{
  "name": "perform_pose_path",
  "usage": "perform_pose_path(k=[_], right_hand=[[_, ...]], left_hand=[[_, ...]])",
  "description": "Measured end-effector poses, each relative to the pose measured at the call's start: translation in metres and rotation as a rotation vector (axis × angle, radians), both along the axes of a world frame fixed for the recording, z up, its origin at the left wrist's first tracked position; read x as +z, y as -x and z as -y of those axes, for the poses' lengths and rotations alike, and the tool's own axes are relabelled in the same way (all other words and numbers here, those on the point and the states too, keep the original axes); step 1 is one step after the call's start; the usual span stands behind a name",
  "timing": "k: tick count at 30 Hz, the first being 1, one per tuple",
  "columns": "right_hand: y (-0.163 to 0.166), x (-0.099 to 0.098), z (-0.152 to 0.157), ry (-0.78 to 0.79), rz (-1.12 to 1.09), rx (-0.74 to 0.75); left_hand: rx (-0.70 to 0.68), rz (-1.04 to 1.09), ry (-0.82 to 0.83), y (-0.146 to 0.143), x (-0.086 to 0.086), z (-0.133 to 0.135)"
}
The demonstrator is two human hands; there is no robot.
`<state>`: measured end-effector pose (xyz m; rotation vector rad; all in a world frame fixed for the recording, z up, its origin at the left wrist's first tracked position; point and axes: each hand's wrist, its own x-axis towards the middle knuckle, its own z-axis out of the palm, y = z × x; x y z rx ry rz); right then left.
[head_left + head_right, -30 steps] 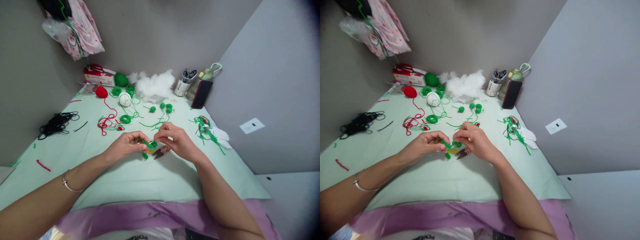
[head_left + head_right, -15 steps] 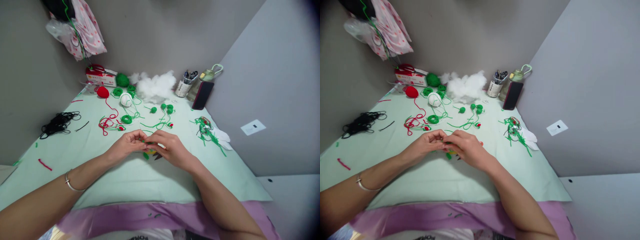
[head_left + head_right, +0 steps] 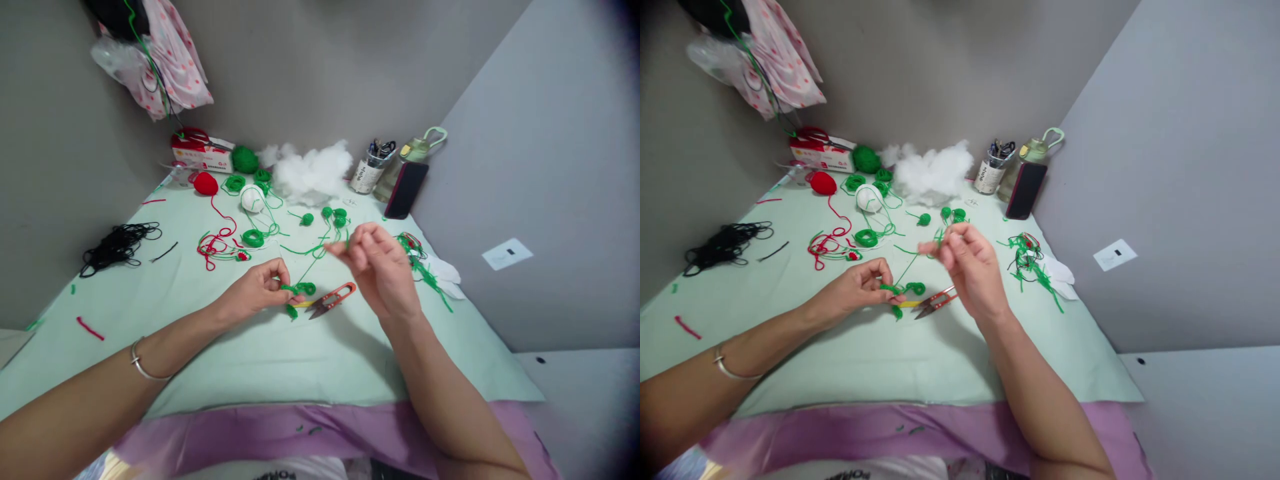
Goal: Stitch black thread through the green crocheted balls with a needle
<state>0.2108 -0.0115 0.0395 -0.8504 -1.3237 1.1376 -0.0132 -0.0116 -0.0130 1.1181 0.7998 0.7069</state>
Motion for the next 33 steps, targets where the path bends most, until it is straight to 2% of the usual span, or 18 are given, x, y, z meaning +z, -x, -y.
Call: perform_pose_path(k=[3, 5, 13, 17, 21, 33], right_hand=[[-0.013, 0.001, -0.009, -0.168, -0.001, -0.289], [-0.018, 0.001, -0.011, -0.227, 0.029, -0.326], [-0.013, -0.004, -0.002, -0.316, 0.634, 0.085], [-0.013, -0.007, -0.002, -0.399, 0.864, 0.185], [-0.013, -0.009, -0.002, -0.457, 0.932, 0.180], [-0.012, -0.008, -0.001, -0.488, 0.960, 0.215]], left_hand=[[-0.022, 0.002, -0.006, 0.001, 0.001, 0.000], [-0.051, 0.003, -0.009, 0.002, 0.002, 0.000], [-0.001, 0.029, -0.035, 0.002, 0.004, -0.002], [-0.023, 0.041, -0.044, 0.004, 0.006, -0.002], [-0.048, 0.054, -0.034, 0.004, 0.007, -0.001], [-0.070, 0.025, -0.035, 0.004, 0.002, -0.002]])
